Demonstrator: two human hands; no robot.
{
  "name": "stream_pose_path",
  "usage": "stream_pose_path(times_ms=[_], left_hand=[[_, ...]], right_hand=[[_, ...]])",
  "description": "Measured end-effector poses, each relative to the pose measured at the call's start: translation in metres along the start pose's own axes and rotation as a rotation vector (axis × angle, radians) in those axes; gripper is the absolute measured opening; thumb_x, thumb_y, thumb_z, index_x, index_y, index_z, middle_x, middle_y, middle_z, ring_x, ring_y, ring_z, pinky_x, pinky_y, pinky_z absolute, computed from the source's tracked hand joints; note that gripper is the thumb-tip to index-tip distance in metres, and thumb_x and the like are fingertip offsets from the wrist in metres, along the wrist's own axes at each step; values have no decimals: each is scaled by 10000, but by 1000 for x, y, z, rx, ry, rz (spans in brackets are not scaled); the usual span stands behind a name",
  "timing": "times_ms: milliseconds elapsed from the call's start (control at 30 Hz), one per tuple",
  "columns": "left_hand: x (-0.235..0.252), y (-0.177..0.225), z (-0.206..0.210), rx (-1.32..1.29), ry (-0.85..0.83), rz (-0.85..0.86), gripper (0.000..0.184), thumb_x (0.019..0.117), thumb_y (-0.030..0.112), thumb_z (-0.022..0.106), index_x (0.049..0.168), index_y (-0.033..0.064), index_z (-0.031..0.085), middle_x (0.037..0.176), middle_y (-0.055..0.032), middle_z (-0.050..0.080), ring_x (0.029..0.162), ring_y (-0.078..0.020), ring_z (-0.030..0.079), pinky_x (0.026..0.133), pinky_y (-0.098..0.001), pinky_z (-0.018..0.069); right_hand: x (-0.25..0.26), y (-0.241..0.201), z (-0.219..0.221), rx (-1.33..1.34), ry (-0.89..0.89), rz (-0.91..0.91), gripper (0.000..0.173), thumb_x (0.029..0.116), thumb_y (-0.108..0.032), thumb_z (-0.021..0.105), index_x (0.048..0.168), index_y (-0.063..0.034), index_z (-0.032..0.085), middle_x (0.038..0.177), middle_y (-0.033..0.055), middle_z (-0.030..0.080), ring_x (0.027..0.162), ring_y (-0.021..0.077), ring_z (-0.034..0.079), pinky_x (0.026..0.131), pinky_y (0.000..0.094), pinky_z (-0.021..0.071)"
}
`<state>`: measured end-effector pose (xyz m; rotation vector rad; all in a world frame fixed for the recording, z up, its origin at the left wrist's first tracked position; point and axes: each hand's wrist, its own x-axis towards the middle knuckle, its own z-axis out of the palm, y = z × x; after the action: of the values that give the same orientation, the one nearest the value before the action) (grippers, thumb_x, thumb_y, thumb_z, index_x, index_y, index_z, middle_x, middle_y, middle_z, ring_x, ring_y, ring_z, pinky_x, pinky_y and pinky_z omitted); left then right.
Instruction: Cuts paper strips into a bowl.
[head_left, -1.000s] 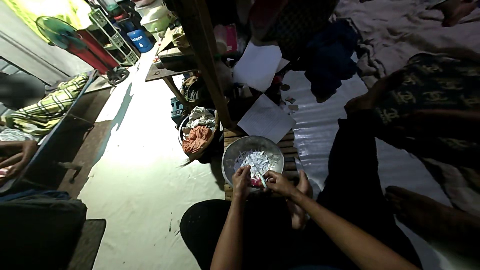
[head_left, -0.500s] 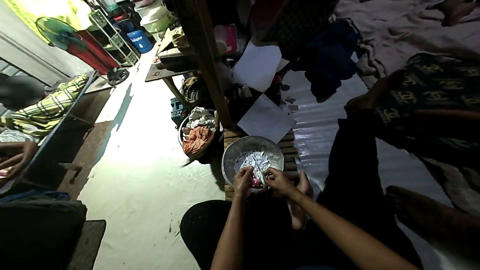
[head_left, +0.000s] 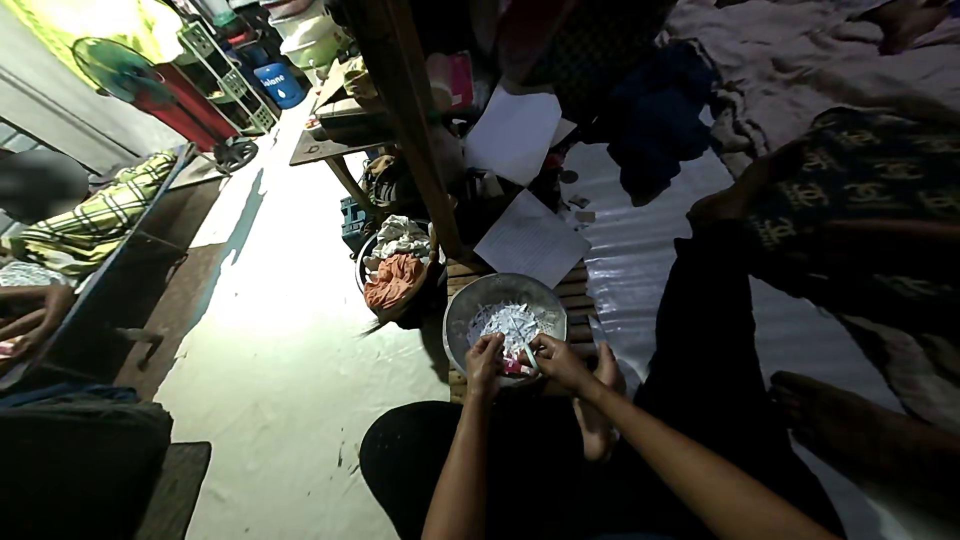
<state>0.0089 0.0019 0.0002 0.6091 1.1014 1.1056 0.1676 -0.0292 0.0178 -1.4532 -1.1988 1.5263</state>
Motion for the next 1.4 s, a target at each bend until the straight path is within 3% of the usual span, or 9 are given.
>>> stream_pose_path(times_ms=[167, 300, 833, 967, 1133, 1400], left_hand=[[3, -2, -2, 12, 11, 9, 106, 1014, 21, 573, 933, 5, 639, 642, 33, 540, 451, 14, 393, 420, -135, 335], [0, 1, -1, 16, -24, -6, 115, 1012, 7, 566, 926, 9, 642, 647, 29, 559, 453, 11, 403, 426, -141, 350], [-4, 2, 4, 33, -79, -37, 131, 1010, -2, 554, 912, 16, 639, 646, 40, 556, 460, 16, 409, 433, -141, 352], [-4, 3, 4, 38, -44, -37, 122, 1011, 1, 557, 918, 10, 635, 636, 40, 546, 451, 15, 403, 426, -139, 352], [-1, 1, 2, 39, -4, -6, 105, 1017, 17, 561, 949, -1, 639, 629, 38, 536, 443, 11, 399, 423, -142, 356], [0, 0, 0, 50, -53, -28, 99, 1003, 9, 580, 929, 12, 645, 644, 31, 554, 450, 3, 399, 429, -155, 363]], right_hand=[[-5, 10, 4, -64, -30, -20, 261, 965, -90, 647, 1159, 75, 594, 971, 133, 675, 728, 109, 639, 713, 289, 556], [-1, 11, 4, -108, -12, -45, 292, 949, -141, 688, 1140, 63, 606, 926, 118, 662, 711, 121, 626, 716, 308, 555], [-1, -4, 4, -40, 122, -46, 168, 931, -30, 694, 1031, 64, 597, 784, 46, 617, 594, 37, 534, 609, 206, 485], [0, -5, 2, -35, 116, -56, 181, 933, -38, 698, 1040, 65, 594, 783, 49, 624, 596, 40, 552, 614, 209, 498], [-3, 4, 1, -59, 30, -14, 244, 962, -79, 665, 1132, 82, 594, 947, 129, 655, 721, 112, 625, 719, 296, 560], [-2, 12, 5, -93, 10, -20, 263, 935, -138, 714, 1086, 51, 611, 862, 88, 629, 673, 99, 586, 686, 293, 537]])
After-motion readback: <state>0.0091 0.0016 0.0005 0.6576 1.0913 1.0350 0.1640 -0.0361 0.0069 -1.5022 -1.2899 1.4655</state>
